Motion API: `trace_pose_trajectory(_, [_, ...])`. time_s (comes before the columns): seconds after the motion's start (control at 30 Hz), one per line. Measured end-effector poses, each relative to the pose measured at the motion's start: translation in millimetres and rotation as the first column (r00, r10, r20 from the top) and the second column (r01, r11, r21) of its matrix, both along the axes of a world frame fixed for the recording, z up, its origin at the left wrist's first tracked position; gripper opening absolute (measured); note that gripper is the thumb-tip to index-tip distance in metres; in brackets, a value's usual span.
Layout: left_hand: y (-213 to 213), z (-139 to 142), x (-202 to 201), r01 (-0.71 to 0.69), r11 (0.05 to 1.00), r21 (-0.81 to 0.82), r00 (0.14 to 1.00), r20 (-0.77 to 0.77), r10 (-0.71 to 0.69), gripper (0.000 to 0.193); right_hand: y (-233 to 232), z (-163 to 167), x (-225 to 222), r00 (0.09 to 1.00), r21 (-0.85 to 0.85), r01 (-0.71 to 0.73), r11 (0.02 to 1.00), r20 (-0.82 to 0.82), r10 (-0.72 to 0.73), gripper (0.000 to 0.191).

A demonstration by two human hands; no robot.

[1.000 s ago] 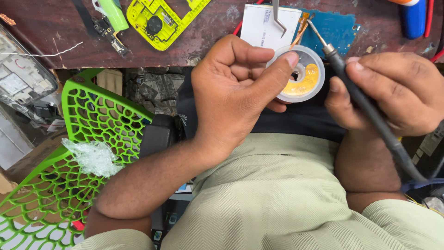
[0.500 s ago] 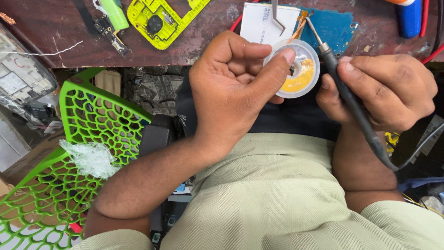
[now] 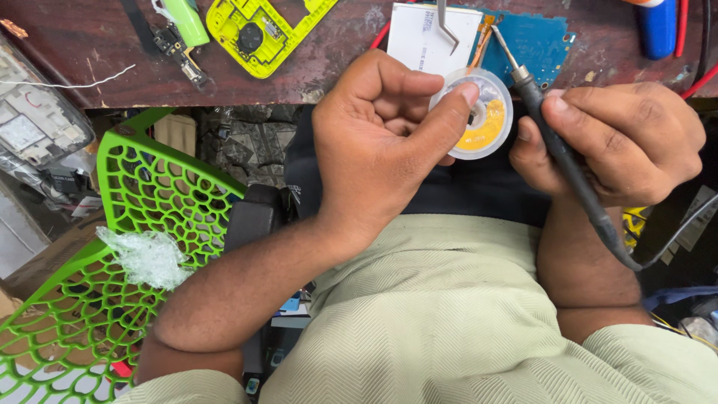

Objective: The person uses tweezers to position a small component on a blue circuit board and then solders it in place with a soldering iron and solder wire. The person repeatedly applies solder to the component's connection points while holding the board steady.

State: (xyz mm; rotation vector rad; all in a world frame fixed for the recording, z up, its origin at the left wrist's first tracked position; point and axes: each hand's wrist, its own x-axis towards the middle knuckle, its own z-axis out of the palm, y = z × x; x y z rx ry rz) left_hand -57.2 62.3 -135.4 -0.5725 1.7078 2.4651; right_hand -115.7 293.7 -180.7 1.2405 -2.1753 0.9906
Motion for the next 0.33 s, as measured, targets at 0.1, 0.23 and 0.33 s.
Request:
trace_pose_trajectory(0.1, [1.8, -0.8, 0.7, -0.001, 1.000, -0.012, 1.000, 0.014, 0.001, 0.019, -0.3, 1.2, 2.4, 1.000, -0.001, 0.014, 1.000, 0.027, -0.014, 0.024])
trace_pose_trajectory(0.23, [4.8, -3.9, 2.9, 0.005, 0.999, -0.045, 1.000, -0.001, -0.005, 0.018, 1.8, 2.0, 4.8, 0.998, 0.011, 0.024, 1.000, 0.056, -0.025, 0.025])
trace_pose_trajectory(0.33, [5.3, -6.3, 4.4, 0.012, 0.998, -0.057, 1.000, -0.019, -0.013, 0.017, 4.5, 3.0, 3.5, 0.998, 0.030, -0.002, 1.000, 0.068, 0.000, 0.025])
